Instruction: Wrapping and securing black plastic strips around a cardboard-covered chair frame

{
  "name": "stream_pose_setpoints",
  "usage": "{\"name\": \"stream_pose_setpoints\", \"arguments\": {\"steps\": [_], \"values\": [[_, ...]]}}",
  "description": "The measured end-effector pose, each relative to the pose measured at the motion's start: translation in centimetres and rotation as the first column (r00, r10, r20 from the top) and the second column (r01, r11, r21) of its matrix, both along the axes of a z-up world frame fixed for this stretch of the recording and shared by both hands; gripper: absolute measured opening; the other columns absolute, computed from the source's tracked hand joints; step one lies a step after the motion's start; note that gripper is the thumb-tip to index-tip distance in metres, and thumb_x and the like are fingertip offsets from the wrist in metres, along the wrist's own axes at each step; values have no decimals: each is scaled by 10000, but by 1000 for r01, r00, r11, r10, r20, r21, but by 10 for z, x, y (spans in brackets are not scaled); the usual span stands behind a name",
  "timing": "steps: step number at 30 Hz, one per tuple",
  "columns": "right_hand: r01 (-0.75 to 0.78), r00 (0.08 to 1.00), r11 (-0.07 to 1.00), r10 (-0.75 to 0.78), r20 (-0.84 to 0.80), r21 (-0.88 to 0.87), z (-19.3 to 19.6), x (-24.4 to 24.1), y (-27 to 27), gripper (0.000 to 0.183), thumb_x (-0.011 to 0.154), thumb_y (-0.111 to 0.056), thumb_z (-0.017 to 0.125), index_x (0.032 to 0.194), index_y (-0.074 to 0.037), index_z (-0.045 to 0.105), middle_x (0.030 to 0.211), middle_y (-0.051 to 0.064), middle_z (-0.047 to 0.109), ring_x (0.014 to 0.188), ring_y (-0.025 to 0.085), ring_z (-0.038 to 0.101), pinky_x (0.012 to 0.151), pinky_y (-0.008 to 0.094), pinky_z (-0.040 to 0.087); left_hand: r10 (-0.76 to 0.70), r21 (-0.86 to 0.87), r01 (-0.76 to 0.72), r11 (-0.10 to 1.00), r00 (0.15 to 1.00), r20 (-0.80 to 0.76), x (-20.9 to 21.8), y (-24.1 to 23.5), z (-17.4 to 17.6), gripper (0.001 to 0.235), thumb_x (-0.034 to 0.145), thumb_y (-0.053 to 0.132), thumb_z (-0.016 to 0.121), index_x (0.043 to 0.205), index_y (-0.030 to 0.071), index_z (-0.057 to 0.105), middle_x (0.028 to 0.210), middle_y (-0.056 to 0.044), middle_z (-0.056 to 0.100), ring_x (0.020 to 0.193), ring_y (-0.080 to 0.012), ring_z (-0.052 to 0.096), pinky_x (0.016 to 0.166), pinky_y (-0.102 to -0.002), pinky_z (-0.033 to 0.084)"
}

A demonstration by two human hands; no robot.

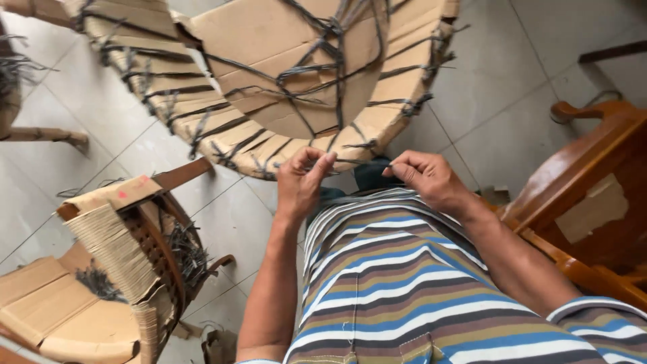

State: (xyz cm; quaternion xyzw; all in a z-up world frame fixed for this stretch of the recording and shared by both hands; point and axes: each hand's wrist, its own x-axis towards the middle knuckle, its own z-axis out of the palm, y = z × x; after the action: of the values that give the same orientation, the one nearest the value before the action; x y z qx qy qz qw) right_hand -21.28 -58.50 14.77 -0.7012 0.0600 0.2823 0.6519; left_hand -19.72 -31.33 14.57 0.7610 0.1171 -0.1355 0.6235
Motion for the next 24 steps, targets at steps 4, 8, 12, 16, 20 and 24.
{"name": "stream_pose_setpoints", "arguments": {"steps": [4, 8, 12, 16, 20, 24], "values": [[12, 1000, 999, -12, 1, -43, 31, 27, -44, 209, 1038, -128, 585, 997, -30, 764, 541, -29, 478, 575, 44, 397, 538, 198, 336, -12, -38, 10, 999, 998, -63, 22, -36, -7, 199, 923, 292, 812, 840, 119, 759, 688, -13, 735, 732, -61, 613, 737, -264, 524], [131, 989, 991, -130, -77, 0, 16, 24, -83, 174, 1041, -120, 595, 1021, -15, 732, 542, -52, 432, 531, 25, 336, 490, 171, 291, -82, -61, 73, 996, 981, -174, 26, -57, -26, 257, 959, 322, 763, 870, 81, 756, 730, -60, 753, 755, -115, 663, 759, -302, 523], [344, 924, 939, -342, -169, -20, -16, 18, -129, 200, 1062, -187, 586, 1061, -11, 684, 553, -91, 361, 480, -27, 278, 449, 143, 228, -52, -57, 37, 998, 956, -289, 35, -55, -34, 276, 997, 312, 717, 996, 38, 748, 848, -99, 771, 857, -155, 684, 850, -326, 522], [440, 866, 886, -462, -191, -148, -56, 5, -185, 166, 1047, -185, 625, 1059, -26, 671, 626, -70, 397, 540, -26, 343, 496, 123, 265, -33, -36, 23, 999, 946, -322, 56, -44, -36, 325, 996, 351, 726, 1037, 30, 748, 869, -143, 773, 888, -208, 724, 887, -362, 535], [443, 826, 816, -533, -186, -372, -108, 1, -222, 169, 1058, -193, 614, 1113, -42, 668, 620, -68, 388, 493, -18, 364, 469, 128, 266, 8, 18, -3, 1000, 944, -330, 83, -40, -69, 274, 997, 326, 690, 1042, 61, 743, 863, -73, 764, 845, -135, 685, 834, -291, 509], [380, 833, 751, -531, -153, -539, -164, 22, -212, 153, 1020, -177, 656, 1078, -60, 735, 618, -15, 503, 516, 52, 439, 499, 215, 322, -5, 55, 26, 998, 937, -350, 107, -48, -104, 293, 980, 307, 660, 1101, 51, 737, 879, -74, 749, 844, -149, 677, 800, -283, 512]]}}
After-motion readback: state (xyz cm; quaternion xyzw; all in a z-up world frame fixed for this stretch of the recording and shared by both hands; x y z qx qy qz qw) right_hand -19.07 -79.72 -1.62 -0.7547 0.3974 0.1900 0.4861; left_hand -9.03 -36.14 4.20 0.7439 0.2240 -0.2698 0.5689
